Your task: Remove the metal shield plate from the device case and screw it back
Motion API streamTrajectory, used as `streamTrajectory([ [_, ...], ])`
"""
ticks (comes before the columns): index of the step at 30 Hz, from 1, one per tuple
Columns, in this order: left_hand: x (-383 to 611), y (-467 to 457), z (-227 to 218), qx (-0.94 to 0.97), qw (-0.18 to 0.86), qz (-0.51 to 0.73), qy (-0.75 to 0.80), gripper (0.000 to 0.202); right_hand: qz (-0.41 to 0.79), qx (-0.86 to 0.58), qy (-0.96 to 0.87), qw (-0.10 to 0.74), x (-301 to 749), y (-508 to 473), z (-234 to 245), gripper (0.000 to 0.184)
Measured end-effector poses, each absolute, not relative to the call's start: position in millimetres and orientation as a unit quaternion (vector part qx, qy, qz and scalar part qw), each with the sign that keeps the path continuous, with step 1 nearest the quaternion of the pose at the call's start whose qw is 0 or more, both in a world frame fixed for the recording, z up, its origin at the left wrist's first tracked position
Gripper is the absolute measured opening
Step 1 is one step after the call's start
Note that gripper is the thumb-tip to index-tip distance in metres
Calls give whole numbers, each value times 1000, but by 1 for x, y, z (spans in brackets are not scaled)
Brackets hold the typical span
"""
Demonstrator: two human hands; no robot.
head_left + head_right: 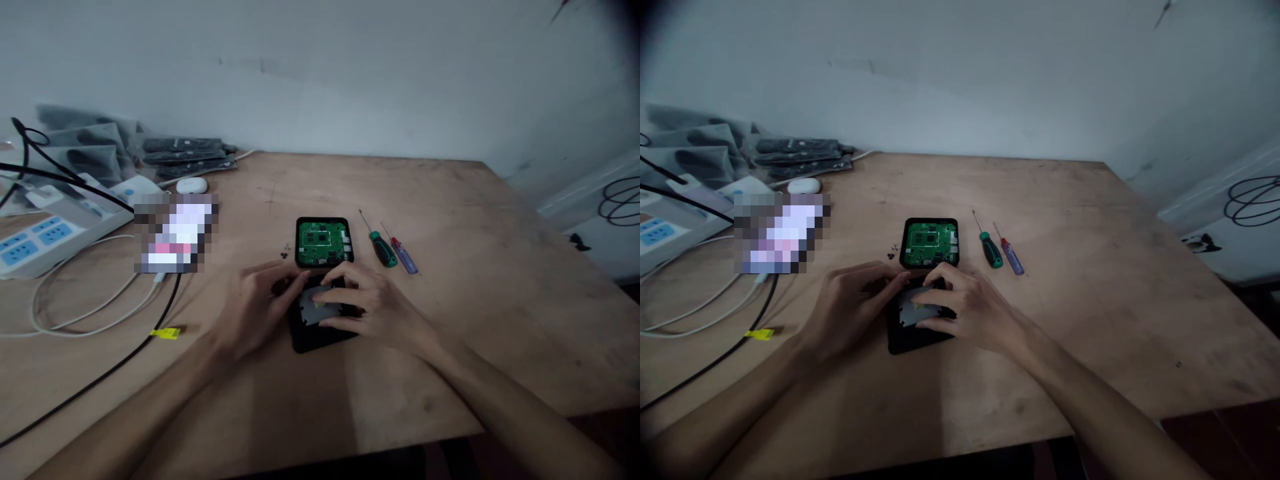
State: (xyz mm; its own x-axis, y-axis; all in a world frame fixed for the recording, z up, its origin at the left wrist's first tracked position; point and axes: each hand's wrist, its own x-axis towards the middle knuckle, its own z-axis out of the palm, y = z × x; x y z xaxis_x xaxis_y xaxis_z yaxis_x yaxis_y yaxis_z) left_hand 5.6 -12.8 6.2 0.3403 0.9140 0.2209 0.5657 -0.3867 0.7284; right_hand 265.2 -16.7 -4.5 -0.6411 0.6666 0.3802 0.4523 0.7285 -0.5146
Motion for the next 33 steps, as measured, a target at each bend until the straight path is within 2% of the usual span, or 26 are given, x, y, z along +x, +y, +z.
streamTrajectory([
  [33,5,-10,6,771,301,295,477,30,210,-342,-878,263,263,-20,3,29],
])
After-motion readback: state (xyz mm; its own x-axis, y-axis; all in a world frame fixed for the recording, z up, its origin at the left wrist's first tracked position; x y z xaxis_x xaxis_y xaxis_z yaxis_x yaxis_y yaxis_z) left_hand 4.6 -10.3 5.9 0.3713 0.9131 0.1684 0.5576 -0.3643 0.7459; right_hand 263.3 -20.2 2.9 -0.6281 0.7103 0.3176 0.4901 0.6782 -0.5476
